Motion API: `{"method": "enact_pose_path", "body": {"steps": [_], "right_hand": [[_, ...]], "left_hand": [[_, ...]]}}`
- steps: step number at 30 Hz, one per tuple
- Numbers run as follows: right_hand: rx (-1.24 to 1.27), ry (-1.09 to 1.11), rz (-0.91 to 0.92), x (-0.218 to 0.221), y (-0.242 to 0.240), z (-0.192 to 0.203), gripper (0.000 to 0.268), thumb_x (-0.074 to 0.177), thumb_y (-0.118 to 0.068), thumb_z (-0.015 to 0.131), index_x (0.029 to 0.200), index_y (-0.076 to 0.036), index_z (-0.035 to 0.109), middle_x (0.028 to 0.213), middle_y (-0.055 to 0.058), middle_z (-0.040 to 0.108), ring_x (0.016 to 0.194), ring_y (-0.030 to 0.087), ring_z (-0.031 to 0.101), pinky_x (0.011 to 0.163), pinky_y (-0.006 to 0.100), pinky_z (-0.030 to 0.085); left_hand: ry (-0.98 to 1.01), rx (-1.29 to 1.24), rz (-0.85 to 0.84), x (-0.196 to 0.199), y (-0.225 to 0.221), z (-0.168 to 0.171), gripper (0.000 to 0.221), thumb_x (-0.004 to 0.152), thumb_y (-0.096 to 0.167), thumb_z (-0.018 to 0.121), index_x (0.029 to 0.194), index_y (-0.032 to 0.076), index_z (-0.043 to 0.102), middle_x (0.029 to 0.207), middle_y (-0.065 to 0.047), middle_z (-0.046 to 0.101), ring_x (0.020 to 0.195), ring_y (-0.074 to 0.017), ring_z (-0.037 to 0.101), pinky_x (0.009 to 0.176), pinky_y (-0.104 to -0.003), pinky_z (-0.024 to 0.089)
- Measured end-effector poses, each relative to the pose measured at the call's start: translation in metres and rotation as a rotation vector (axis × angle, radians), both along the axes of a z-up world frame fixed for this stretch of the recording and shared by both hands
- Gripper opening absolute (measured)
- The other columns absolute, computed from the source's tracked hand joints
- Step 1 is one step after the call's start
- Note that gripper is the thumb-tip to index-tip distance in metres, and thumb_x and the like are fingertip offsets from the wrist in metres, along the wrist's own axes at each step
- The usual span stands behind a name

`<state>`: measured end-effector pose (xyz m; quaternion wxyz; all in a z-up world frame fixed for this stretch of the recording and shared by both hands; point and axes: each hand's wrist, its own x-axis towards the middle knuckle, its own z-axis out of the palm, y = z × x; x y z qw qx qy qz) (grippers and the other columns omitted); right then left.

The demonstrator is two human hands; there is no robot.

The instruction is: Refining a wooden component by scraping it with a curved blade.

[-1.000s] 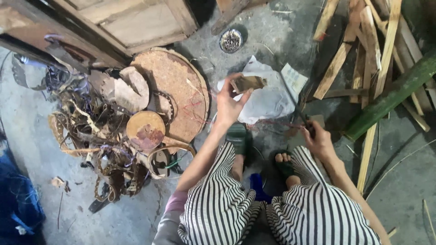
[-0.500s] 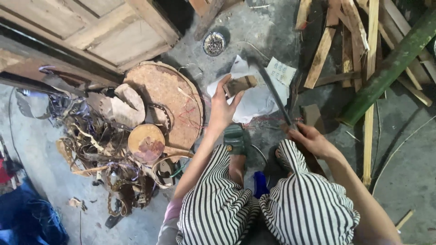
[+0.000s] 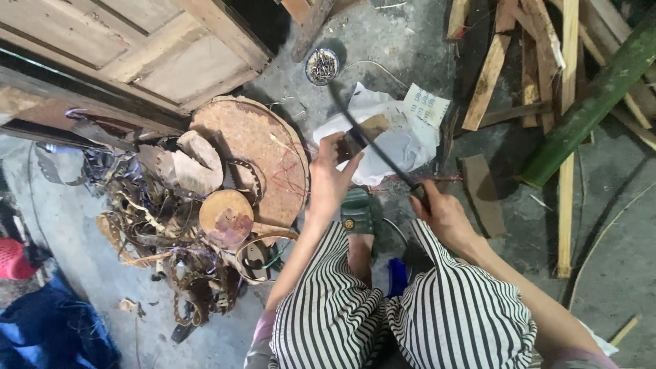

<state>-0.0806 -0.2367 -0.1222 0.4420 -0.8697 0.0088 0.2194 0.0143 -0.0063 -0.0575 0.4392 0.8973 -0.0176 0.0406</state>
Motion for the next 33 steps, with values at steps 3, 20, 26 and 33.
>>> {"method": "enact_pose_path", "body": {"steps": [3,20,26,33], "right_hand": [[-0.098,0.049,0.073,-0.001,0.004,-0.009,0.038,0.101,-0.040,0.060,0.121,-0.007,0.057,0.069,0.022,0.070,0.073,0.044,0.073,0.061,0.055,0.054],[-0.123,0.116,0.137,-0.004,-0.007,0.012,0.038,0.102,-0.040,0.052,0.127,-0.011,0.051,0.080,0.022,0.074,0.081,0.045,0.075,0.073,0.056,0.056],[0.526,0.324,-0.061,-0.016,-0.018,-0.031,0.035,0.101,-0.024,0.057,0.120,0.005,0.066,0.095,0.035,0.075,0.097,0.041,0.073,0.085,0.056,0.055],[0.474,0.182,-0.116,-0.011,-0.045,-0.021,0.021,0.099,-0.018,0.064,0.095,0.002,0.070,0.063,0.016,0.064,0.055,0.024,0.060,0.053,0.038,0.051]], "left_hand": [[0.017,0.094,0.006,-0.003,0.002,0.003,0.048,0.082,0.009,0.085,0.120,0.002,0.055,0.097,-0.025,0.076,0.087,-0.0351,0.077,0.068,-0.042,0.065],[0.027,0.084,-0.012,-0.017,0.000,0.004,0.043,0.086,0.006,0.080,0.119,-0.003,0.055,0.094,-0.025,0.076,0.086,-0.0356,0.076,0.067,-0.042,0.065],[-0.004,0.157,-0.009,-0.016,-0.003,-0.003,0.044,0.085,0.012,0.083,0.120,0.001,0.058,0.098,-0.022,0.077,0.089,-0.0362,0.076,0.071,-0.045,0.065],[-0.199,0.169,-0.163,-0.010,-0.024,0.017,0.046,0.082,0.012,0.086,0.118,0.004,0.059,0.127,-0.017,0.067,0.106,-0.0352,0.072,0.082,-0.044,0.064]]}}
